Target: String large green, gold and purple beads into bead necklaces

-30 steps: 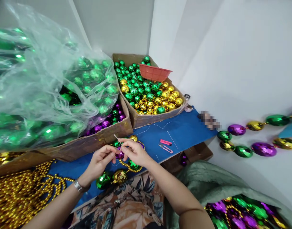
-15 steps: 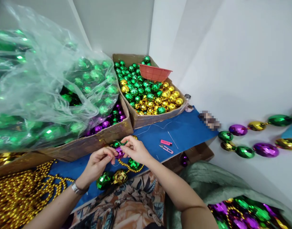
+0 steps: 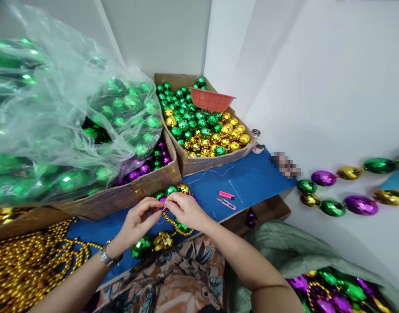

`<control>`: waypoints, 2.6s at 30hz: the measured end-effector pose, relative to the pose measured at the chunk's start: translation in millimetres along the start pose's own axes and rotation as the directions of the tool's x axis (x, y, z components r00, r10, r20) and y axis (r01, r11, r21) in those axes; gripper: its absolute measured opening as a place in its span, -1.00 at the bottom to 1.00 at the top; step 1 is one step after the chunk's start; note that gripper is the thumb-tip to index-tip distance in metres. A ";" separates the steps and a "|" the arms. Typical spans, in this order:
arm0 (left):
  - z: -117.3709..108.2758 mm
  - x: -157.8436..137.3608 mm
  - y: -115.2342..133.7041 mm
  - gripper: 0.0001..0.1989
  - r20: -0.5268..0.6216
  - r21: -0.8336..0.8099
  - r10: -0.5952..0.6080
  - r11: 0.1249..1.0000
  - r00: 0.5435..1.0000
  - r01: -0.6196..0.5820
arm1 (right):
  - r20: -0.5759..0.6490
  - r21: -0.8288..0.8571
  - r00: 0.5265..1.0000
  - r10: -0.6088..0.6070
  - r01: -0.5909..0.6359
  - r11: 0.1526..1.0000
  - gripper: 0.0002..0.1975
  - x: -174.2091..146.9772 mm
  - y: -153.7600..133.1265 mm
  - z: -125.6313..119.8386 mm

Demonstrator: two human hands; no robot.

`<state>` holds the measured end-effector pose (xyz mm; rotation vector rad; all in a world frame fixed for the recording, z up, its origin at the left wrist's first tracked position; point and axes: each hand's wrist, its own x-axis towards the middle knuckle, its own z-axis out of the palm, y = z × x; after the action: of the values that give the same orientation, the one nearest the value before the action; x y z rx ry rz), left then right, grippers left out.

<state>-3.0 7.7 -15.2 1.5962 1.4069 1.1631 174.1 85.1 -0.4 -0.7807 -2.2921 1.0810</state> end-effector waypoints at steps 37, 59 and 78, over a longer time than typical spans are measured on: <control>14.8 -9.8 -49.0 -0.72 -0.045 -0.852 -0.507 0.469 0.861 0.232 | -0.042 0.918 0.875 0.482 -0.156 0.363 -0.61 -15.7 58.2 42.3; 2.0 7.3 -18.1 -0.76 0.052 -0.577 -0.381 0.743 0.923 0.339 | -0.186 -0.162 0.962 -0.200 0.171 0.972 -0.79 28.2 27.6 10.5; -13.1 5.1 -16.3 -0.81 0.006 -0.337 -0.281 0.903 0.960 0.266 | 0.024 0.289 0.995 0.095 -0.098 0.952 -0.91 3.0 29.1 37.0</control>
<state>-21.0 14.7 -24.7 1.1035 1.3257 1.1959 156.9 83.0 -44.3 -0.7741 -2.0547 1.4293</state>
